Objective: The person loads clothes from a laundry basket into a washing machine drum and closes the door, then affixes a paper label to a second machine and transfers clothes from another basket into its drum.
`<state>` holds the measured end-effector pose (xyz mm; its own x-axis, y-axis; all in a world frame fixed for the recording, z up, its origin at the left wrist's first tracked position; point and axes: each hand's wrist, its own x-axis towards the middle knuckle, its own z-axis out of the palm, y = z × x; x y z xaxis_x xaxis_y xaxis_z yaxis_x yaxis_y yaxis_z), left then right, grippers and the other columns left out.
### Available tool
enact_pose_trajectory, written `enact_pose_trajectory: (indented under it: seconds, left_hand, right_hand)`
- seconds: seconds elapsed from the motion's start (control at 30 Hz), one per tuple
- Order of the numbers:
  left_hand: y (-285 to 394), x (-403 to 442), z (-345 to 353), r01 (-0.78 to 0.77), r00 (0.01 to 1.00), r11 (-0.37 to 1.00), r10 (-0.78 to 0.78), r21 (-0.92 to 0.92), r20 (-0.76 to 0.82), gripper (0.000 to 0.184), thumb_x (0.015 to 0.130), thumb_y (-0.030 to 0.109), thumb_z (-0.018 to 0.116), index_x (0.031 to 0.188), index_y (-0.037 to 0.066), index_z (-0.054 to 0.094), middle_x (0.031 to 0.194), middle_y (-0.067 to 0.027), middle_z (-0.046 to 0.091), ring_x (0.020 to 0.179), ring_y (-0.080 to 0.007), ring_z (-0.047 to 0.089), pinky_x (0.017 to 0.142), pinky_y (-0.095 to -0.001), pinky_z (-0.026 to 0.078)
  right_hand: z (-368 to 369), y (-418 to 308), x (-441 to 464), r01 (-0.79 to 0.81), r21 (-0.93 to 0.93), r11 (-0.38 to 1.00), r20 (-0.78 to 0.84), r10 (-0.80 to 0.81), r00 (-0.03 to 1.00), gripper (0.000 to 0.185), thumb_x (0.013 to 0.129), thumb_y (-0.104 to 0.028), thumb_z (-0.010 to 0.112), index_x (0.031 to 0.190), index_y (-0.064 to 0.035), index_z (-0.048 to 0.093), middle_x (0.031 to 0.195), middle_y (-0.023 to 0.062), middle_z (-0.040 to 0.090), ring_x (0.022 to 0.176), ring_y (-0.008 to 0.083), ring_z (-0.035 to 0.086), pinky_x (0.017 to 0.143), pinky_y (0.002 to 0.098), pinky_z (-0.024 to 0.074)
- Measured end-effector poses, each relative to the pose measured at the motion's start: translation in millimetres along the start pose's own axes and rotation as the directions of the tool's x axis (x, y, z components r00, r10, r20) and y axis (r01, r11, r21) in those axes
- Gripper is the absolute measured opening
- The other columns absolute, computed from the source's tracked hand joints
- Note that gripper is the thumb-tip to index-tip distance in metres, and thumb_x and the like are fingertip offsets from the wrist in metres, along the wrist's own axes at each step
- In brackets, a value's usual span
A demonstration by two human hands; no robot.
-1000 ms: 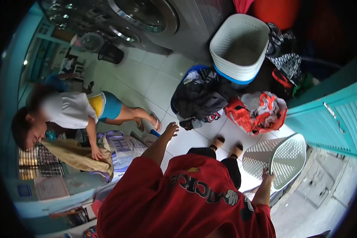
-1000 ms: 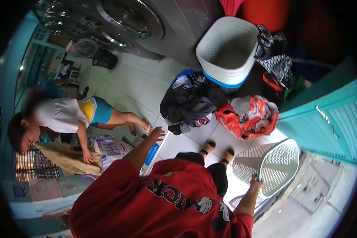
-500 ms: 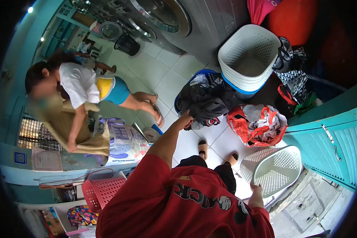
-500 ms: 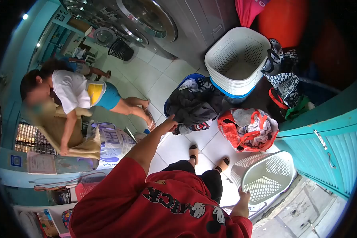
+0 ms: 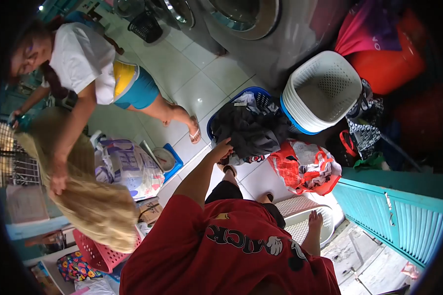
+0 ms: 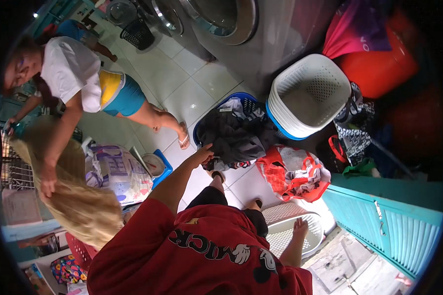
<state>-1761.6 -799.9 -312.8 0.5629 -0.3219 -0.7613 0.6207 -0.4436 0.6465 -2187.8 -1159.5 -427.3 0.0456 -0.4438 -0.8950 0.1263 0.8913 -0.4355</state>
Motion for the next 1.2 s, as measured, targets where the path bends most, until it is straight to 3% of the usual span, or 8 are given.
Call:
enact_pose_trajectory:
  seconds: [0.1,0.23,0.47,0.8,1.0,1.07,1.13,1.2]
  left_hand:
    - [-18,21,-38,0.053,0.997,0.996,-0.049,-0.066,0.068,0.060,0.076,0.015,0.048,0.130,0.012,0.021,0.068,-0.0013,0.052,0.053,-0.0061,0.044,0.045,-0.0194,0.036]
    - [-37,38,-87,0.137,0.989,0.981,-0.144,-0.135,-0.041,0.053,0.076,0.019,0.048,0.125,0.015,0.029,0.079,-0.0027,0.056,0.067,-0.0097,0.050,0.058,-0.0254,0.040]
    - [-100,63,-151,0.226,0.935,0.929,-0.291,-0.291,-0.202,0.048,0.073,0.015,0.051,0.119,0.015,0.035,0.082,-0.0037,0.055,0.069,-0.0130,0.051,0.059,-0.0323,0.040]
    - [-151,131,-92,0.135,0.953,0.986,-0.104,0.093,-0.283,0.116,0.047,0.020,0.078,0.128,-0.005,-0.001,0.129,-0.0232,0.017,0.120,-0.0300,0.022,0.097,-0.0332,0.024]
    - [-161,161,-52,0.063,0.940,0.976,-0.128,-0.209,-0.316,0.082,0.056,0.015,0.070,0.124,0.002,0.025,0.117,-0.0205,0.040,0.104,-0.0299,0.043,0.087,-0.0326,0.036]
    - [-164,162,-59,0.499,0.866,0.866,-0.499,-0.025,-0.013,0.062,0.064,0.025,0.063,0.115,0.001,0.039,0.102,-0.0139,0.052,0.092,-0.0269,0.051,0.079,-0.0325,0.042]
    - [-157,159,-56,0.505,0.861,0.860,-0.497,0.069,-0.108,0.046,0.073,0.031,0.053,0.108,0.002,0.047,0.087,-0.0094,0.058,0.081,-0.0239,0.057,0.069,-0.0322,0.046]
    - [-111,158,-63,0.422,0.862,0.668,-0.505,-0.613,0.044,0.036,0.080,0.028,0.048,0.107,0.004,0.047,0.090,-0.0078,0.056,0.081,-0.0164,0.055,0.068,-0.0279,0.046]
  right_hand:
    - [73,12,-32,0.243,-0.340,0.909,0.149,-0.203,0.968,0.046,0.084,-0.033,0.038,0.123,-0.0119,0.027,0.108,0.0095,0.049,0.091,0.0216,0.052,0.075,0.0321,0.0420]
    - [171,52,-74,0.276,-0.589,0.759,0.388,-0.034,0.921,0.043,0.082,-0.027,0.044,0.120,-0.0131,0.031,0.102,0.0080,0.053,0.088,0.0200,0.054,0.070,0.0323,0.0414]
    - [278,109,-38,0.124,-0.709,0.694,0.296,0.133,0.946,0.045,0.074,-0.025,0.057,0.113,-0.0156,0.037,0.098,0.0076,0.051,0.081,0.0236,0.054,0.063,0.0353,0.0459]
    - [397,151,93,0.320,-0.918,0.235,0.268,-0.227,0.936,0.099,0.060,-0.044,0.067,0.131,-0.0095,0.008,0.132,0.0140,0.022,0.120,0.0274,0.023,0.094,0.0427,0.0256]
    - [399,171,93,0.131,-0.934,0.333,0.168,0.084,0.982,0.080,0.067,-0.045,0.061,0.126,-0.0027,0.027,0.123,0.0159,0.037,0.115,0.0242,0.033,0.093,0.0342,0.0278]
    - [391,174,92,0.096,-0.864,0.494,0.231,0.221,0.948,0.063,0.070,-0.041,0.058,0.116,-0.0017,0.039,0.107,0.0129,0.050,0.099,0.0239,0.048,0.081,0.0346,0.0369]
    - [395,177,94,0.156,-0.919,0.362,0.216,0.130,0.968,0.049,0.073,-0.034,0.055,0.108,-0.0016,0.046,0.099,0.0127,0.053,0.090,0.0232,0.051,0.075,0.0341,0.0388]
    - [413,177,77,0.399,-0.911,0.101,0.410,0.138,0.902,0.034,0.075,-0.025,0.051,0.099,-0.0013,0.050,0.089,0.0122,0.056,0.081,0.0212,0.054,0.068,0.0320,0.0412]
